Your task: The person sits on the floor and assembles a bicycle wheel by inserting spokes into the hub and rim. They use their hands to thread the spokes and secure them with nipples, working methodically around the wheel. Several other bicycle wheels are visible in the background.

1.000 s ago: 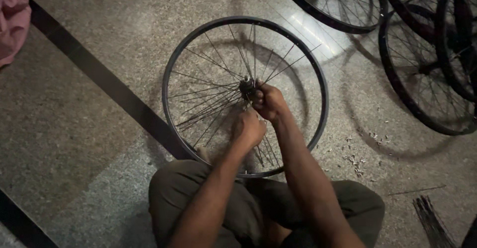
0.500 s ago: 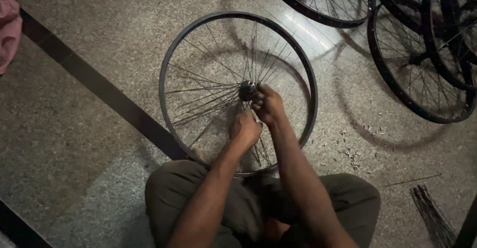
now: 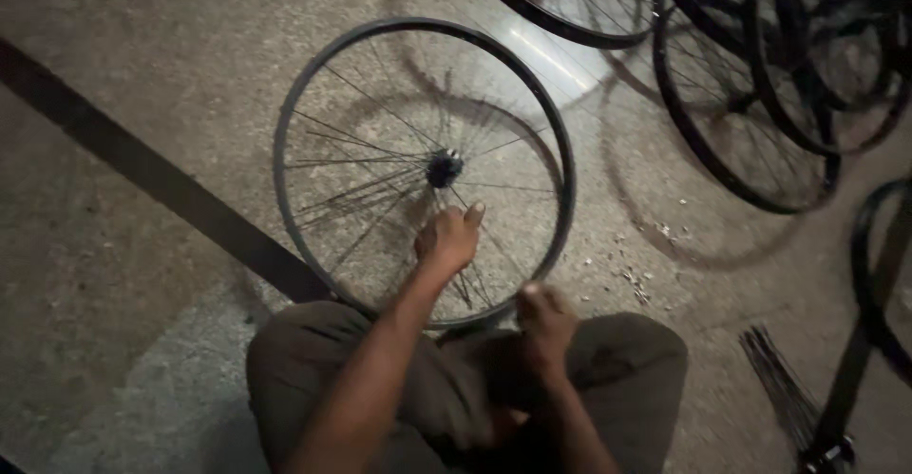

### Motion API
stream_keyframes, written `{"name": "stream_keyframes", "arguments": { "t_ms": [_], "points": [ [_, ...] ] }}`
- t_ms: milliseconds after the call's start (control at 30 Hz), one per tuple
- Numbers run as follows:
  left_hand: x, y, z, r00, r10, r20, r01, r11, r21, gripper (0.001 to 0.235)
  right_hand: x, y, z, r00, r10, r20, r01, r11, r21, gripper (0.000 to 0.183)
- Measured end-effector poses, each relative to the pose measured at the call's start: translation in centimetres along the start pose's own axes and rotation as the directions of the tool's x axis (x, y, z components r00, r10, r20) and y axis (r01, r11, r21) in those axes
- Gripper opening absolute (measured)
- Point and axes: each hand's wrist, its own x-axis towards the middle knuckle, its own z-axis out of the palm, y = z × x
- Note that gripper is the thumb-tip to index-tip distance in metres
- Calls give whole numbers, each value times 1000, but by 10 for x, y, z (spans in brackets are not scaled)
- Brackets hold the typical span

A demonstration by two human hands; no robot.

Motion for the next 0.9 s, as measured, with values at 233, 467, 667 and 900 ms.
{"name": "stream_keyframes", "arguments": {
  "t_ms": [233, 467, 667, 900],
  "points": [
    [20, -42, 65, 992, 122, 1, -122, 990, -75, 31, 23, 14, -36, 875, -214, 434, 411, 802, -434, 10],
    [46, -118, 161, 611, 455, 649, -773, 520, 363, 33, 37, 29, -59, 875, 173, 452, -439, 676, 592, 29],
    [30, -112, 138, 848, 334, 411, -269, 940, -210, 28, 50, 32, -68, 972, 139, 192, -236, 616, 751, 28],
    [-42, -38, 61, 851, 233, 471, 52, 854, -517, 20, 58, 19, -72, 991, 129, 39, -117, 686, 719, 30]
  ]
}}
